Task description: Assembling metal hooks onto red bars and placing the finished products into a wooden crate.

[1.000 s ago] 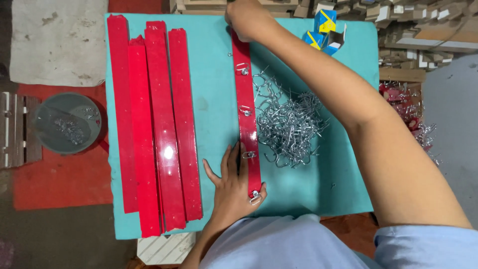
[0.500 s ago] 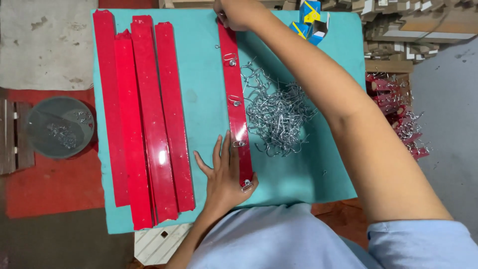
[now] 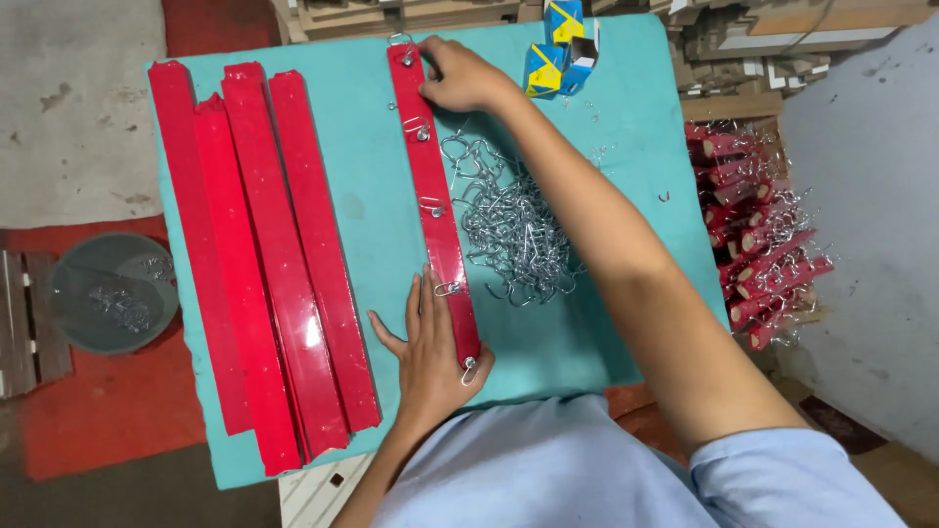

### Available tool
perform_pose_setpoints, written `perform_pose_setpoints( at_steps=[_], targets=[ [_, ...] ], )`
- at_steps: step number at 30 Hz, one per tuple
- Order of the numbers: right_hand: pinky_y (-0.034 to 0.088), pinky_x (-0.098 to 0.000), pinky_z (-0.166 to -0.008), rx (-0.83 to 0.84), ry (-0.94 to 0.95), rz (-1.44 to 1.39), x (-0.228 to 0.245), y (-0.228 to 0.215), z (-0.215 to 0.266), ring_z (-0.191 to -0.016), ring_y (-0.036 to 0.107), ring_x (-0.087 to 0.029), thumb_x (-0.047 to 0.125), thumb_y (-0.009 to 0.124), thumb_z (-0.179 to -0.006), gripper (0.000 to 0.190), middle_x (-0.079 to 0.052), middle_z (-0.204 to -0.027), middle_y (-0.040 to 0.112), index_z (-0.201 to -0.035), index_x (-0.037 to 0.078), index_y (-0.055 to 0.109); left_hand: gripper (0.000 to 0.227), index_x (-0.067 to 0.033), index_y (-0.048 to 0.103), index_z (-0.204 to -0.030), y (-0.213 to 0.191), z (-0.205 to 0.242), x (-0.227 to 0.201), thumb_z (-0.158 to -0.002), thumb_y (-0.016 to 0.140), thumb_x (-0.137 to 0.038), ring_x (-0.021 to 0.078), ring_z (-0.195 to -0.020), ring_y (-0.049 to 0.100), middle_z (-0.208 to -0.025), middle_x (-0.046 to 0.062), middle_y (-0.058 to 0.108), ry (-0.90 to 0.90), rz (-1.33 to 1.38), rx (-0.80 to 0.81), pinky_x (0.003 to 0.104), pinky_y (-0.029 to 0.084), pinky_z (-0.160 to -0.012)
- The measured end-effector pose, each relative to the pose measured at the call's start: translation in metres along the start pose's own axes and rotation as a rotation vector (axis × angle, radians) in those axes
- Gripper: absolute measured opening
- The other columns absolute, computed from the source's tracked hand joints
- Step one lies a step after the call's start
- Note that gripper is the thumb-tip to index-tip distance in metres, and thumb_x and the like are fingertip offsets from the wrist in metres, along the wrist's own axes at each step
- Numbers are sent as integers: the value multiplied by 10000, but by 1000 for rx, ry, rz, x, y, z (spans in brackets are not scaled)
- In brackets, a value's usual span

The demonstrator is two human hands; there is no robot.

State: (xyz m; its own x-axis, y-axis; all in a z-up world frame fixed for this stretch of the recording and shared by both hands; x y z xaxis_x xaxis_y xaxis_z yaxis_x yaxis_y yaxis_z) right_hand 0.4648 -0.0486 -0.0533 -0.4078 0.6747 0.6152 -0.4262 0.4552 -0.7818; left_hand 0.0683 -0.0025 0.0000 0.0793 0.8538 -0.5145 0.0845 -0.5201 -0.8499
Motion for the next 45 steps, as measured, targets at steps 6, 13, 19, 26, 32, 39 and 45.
perform_pose_setpoints(
  at_steps=[6,13,19,26,32,39,45],
  targets=[
    [637,-280,-765,-33,221,-625,8,11,17,-1123,733,-171,237,568,-952,347,-61,-1174,740,-1279,122,548,1064,-14,143,-1586,6,10,8,-730,701,-314,385,-1571,250,-1674,229,232,101,124,-172,763,-87,-1145],
    [590,-244,-629,-76,263,-997,56,-3,60,-733,683,-96,148,685,-983,620,-23,-918,747,-1531,274,424,1056,-91,107,-1626,-16,11,-2,-756,685,-243,389,-1597,207,-1697,182,227,123,220,-238,735,-105,-1163],
    [693,-304,-582,-194,167,-1057,87,-50,85,-787,830,-174,509,675,-846,661,-94,-974,821,-1402,277,405,1069,-30,149,-1618,-24,13,-14,-740,701,-287,342,-1596,201,-1703,161,199,118,201,-149,731,-141,-1153],
    [594,-307,-421,-427,104,-1069,65,-99,127,-627,820,-248,405,643,-924,502,-152,-837,815,-1327,187,438,1007,53,235,-1574,-25,14,-43,-699,649,-224,392,-1573,240,-1668,206,254,245,170,-107,736,-119,-1153],
    [530,-256,-437,-555,91,-1033,24,-136,178,-608,799,-204,416,636,-922,392,-121,-776,802,-1161,136,499,968,77,233,-1564,-10,11,-73,-721,618,-205,468,-1555,239,-1650,245,268,355,198,-19,710,15,-1189],
    [705,-357,-602,-697,18,-1157,-40,-170,261,-725,842,-287,401,672,-919,479,-171,-935,820,-1253,146,442,921,11,443,-1480,3,8,-132,-652,623,-351,320,-1528,347,-1626,153,370,437,67,13,765,-115,-1104],
    [727,-445,-647,-957,0,-1243,-112,-217,364,-719,789,-296,386,719,-880,539,-197,-871,704,-1234,78,454,935,27,299,-1549,30,-5,-210,-733,639,-274,308,-1485,437,-1628,182,361,583,196,121,691,-18,-1209]
  ],
)
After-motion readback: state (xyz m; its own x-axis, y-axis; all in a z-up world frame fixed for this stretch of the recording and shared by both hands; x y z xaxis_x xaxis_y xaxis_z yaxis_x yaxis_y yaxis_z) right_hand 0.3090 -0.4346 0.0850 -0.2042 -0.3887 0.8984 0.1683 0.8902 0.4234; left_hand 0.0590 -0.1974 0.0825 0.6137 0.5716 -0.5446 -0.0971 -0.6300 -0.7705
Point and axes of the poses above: each hand's wrist, its own z-axis away from the middle knuckle, its own y-axis out of the palm, x = y × z, the point moved 7 cm from there along -z, towards the middle knuckle
